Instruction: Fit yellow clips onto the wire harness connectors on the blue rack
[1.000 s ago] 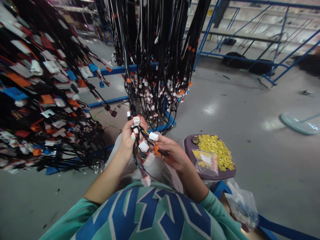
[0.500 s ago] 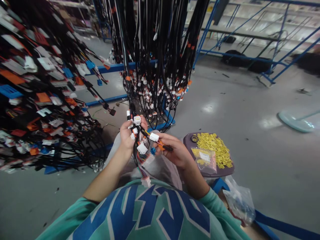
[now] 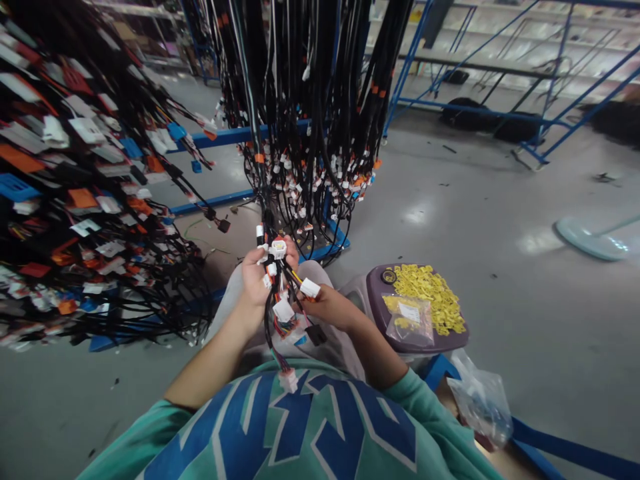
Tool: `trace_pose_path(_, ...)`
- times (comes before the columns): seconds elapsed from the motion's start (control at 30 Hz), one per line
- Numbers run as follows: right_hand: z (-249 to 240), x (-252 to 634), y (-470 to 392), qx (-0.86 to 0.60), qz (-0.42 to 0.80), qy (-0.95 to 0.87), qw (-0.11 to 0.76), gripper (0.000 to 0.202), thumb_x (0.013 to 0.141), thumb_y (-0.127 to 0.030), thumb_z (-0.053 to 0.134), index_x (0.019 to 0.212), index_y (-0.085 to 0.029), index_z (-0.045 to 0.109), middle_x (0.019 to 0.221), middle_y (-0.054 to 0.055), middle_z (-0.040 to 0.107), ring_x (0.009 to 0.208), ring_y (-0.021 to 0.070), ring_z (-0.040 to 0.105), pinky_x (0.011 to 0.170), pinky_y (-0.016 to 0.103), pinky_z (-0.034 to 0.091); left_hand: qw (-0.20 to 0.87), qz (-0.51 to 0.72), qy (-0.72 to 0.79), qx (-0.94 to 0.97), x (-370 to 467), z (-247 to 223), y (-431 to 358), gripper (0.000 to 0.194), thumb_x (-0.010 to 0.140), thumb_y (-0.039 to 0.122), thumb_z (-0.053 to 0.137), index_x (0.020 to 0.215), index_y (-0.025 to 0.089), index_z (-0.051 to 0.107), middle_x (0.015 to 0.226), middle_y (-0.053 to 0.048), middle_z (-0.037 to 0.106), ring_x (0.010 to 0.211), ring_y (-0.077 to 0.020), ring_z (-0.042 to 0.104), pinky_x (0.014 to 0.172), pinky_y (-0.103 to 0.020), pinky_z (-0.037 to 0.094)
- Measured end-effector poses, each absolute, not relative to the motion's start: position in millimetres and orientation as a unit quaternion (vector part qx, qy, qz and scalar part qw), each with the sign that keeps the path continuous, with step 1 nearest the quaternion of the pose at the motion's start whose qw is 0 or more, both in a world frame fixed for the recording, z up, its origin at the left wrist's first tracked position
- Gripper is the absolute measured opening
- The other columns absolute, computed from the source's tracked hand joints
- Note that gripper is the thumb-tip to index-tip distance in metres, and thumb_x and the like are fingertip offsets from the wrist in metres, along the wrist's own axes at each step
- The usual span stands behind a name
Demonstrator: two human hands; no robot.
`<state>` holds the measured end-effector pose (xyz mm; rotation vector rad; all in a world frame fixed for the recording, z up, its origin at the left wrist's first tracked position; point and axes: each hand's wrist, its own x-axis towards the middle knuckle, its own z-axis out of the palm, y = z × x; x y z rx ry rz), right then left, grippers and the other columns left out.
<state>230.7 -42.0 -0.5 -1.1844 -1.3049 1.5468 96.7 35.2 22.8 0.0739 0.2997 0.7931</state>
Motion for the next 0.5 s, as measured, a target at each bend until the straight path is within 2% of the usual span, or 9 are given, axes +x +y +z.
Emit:
trace_pose_path(0.07, 3.4, 235.1, -44.4, -0.475, 0.626, -0.473, 0.398, 0.023, 0.063, -0.036, 0.066, 0.068, -0.016, 0.055, 0.064, -0.002, 0.055, 0.063, 0.0104, 0.051, 0.065, 0.024, 0.043, 0.905, 0.391, 0.154, 0.063, 95.8, 18.6, 36.6, 0.044, 0.066, 0.023, 0.042, 0.105, 0.009, 0.058, 0.086, -0.01, 0.067, 0.076, -0.0205, 0.065, 0.077, -0.037, 0.051)
trace_pose_path(0.13, 8.4, 242.0, -47.0, -0.493, 0.644, -0.432, 0.395, 0.025, 0.064, -0.038, 0.064, 0.07, -0.015, 0.055, 0.062, -0.002, 0.057, 0.055, 0.0102, 0.053, 0.055, 0.023, 0.041, 0.897, 0.403, 0.161, 0.078, 95.6, 15.6, 37.3, 0.048, 0.062, 0.022, 0.042, 0.106, 0.009, 0.057, 0.089, -0.011, 0.068, 0.085, -0.0243, 0.065, 0.082, -0.042, 0.049)
trace_pose_path(0.27, 18.0, 254.6, -52.8, -0.533, 0.619, -0.428, 0.386, 0.025, 0.067, -0.04, 0.058, 0.066, -0.017, 0.049, 0.054, -0.005, 0.053, 0.039, 0.008, 0.047, 0.041, 0.021, 0.032, 0.901, 0.391, 0.165, 0.096, 94.9, 9.5, 36.9, 0.056, 0.055, 0.02, 0.041, 0.108, 0.007, 0.056, 0.096, -0.014, 0.067, 0.099, -0.0289, 0.061, 0.088, -0.047, 0.046)
trace_pose_path(0.33, 23.0, 258.4, -56.6, -0.574, 0.555, -0.477, 0.367, 0.021, 0.069, -0.037, 0.056, 0.065, -0.017, 0.051, 0.052, -0.006, 0.05, 0.041, 0.0077, 0.047, 0.044, 0.02, 0.034, 0.905, 0.374, 0.172, 0.111, 93.4, 4.4, 36.8, 0.058, 0.053, 0.02, 0.042, 0.108, 0.006, 0.055, 0.099, -0.016, 0.066, 0.102, -0.0305, 0.06, 0.089, -0.048, 0.045)
trace_pose_path(0.4, 27.8, 260.5, -61.0, -0.627, 0.457, -0.534, 0.334, 0.015, 0.07, -0.032, 0.054, 0.071, -0.017, 0.058, 0.056, -0.004, 0.055, 0.047, 0.0095, 0.051, 0.05, 0.021, 0.038, 0.907, 0.357, 0.179, 0.131, 91.3, -1.5, 37.6, 0.058, 0.051, 0.019, 0.044, 0.106, 0.006, 0.056, 0.1, -0.016, 0.066, 0.103, -0.0315, 0.059, 0.089, -0.048, 0.045)
trace_pose_path(0.5, 33.2, 260.4, -68.2, -0.701, 0.276, -0.585, 0.3, 0.023, 0.072, -0.027, 0.051, 0.089, -0.019, 0.064, 0.078, 0.002, 0.067, 0.068, 0.016, 0.061, 0.063, 0.026, 0.045, 0.903, 0.339, 0.198, 0.176, 87.8, -9.8, 40.5, 0.051, 0.049, 0.018, 0.047, 0.098, 0.01, 0.058, 0.094, -0.013, 0.067, 0.098, -0.031, 0.061, 0.085, -0.046, 0.047)
